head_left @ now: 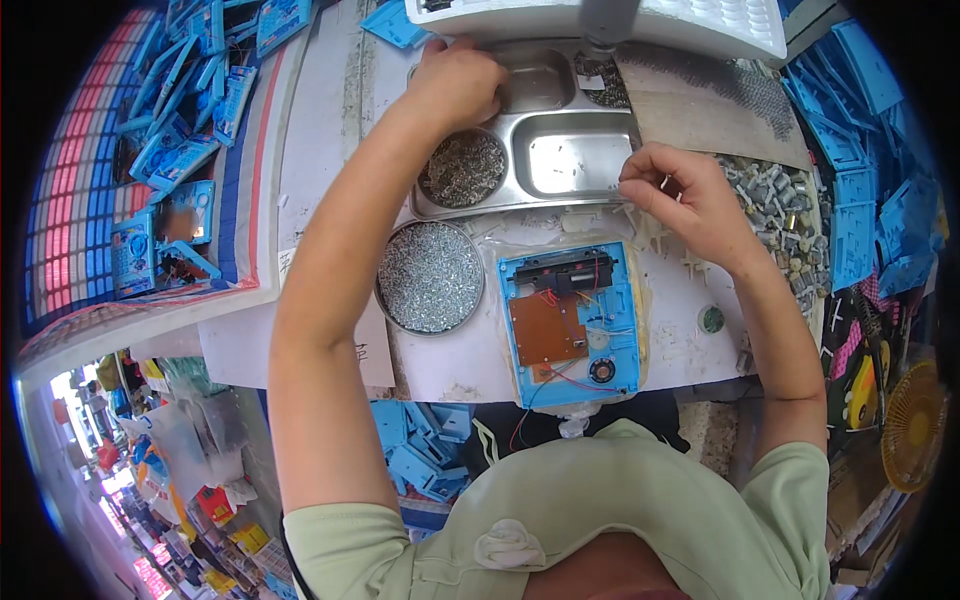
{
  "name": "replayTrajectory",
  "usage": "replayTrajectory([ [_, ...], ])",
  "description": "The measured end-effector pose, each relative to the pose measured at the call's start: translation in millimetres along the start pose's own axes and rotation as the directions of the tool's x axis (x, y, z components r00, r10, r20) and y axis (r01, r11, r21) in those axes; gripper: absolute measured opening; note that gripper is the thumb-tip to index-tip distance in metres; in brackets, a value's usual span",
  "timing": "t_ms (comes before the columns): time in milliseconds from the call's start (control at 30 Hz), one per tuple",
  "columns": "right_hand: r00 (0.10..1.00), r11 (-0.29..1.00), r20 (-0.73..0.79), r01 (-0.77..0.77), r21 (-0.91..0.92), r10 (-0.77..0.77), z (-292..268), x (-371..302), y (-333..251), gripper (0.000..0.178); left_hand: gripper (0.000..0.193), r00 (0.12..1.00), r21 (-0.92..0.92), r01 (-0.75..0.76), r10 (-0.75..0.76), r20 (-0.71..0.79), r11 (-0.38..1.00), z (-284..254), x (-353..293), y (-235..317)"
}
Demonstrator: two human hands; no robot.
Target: The recorder assembles an electronic toy device by soldering internal wires, fitting components, and screwing on the outer plastic casing.
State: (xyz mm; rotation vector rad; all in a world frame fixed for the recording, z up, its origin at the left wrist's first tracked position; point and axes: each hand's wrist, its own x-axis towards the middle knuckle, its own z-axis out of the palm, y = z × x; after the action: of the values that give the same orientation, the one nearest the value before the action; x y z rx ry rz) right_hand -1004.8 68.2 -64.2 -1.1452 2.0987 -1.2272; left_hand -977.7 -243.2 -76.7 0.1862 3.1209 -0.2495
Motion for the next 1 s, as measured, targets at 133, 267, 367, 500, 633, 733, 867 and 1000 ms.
replayTrajectory([
  [133, 1.0, 1.0, 0.015, 0.013, -0.028, -0.012, -5.4, -9.4, 5.6, 0.014, 0.025, 0.985, 0.062, -0.04, 0.029, 0.168, 0.997, -3.6, 15.0, -0.8],
  [267, 0.999, 1.0, -0.049, 0.019, 0.022, -0.018, -10.8, -18.9, 10.8, 0.017, 0.025, 0.992, -0.055, -0.113, 0.116, 0.056, 0.992, -2.1, -6.7, -13.8],
  [367, 0.998, 0.999, -0.06, 0.034, 0.019, -0.033, -12.3, -23.8, 13.7, 0.016, 0.027, 0.983, -0.198, -0.1, 0.066, -0.17, 0.975, 4.5, -29.0, -23.8],
  [500, 0.995, 0.997, -0.071, 0.074, -0.022, -0.075, -15.6, -27.8, 14.1, 0.016, 0.023, 0.872, -0.53, -0.13, -0.158, -0.464, 0.838, -21.9, -49.3, -1.0],
  [633, 0.991, 0.994, -0.074, 0.108, -0.014, -0.108, -17.2, -31.0, 6.5, 0.016, 0.021, 0.655, -0.582, -0.221, -0.323, -0.683, 0.782, -61.8, -55.6, 15.3],
  [733, 0.992, 0.995, -0.07, 0.103, 0.017, -0.102, -18.2, -33.8, 2.5, 0.014, 0.031, 0.631, -0.356, -0.098, -0.219, -0.744, 0.929, -86.8, -62.2, 21.5],
  [867, 0.992, 0.994, -0.07, 0.107, 0.025, -0.105, -14.6, -35.5, -0.5, 0.013, 0.026, 0.803, -0.232, -0.176, 0.003, -0.596, 0.957, -27.7, -35.2, 19.7],
  [1000, 0.996, 0.996, -0.042, 0.079, 0.03, -0.078, -20.4, -39.8, 0.0, 0.014, 0.033, 0.983, -0.646, -0.166, 0.069, -0.173, 0.745, 7.0, -39.6, 6.0],
])
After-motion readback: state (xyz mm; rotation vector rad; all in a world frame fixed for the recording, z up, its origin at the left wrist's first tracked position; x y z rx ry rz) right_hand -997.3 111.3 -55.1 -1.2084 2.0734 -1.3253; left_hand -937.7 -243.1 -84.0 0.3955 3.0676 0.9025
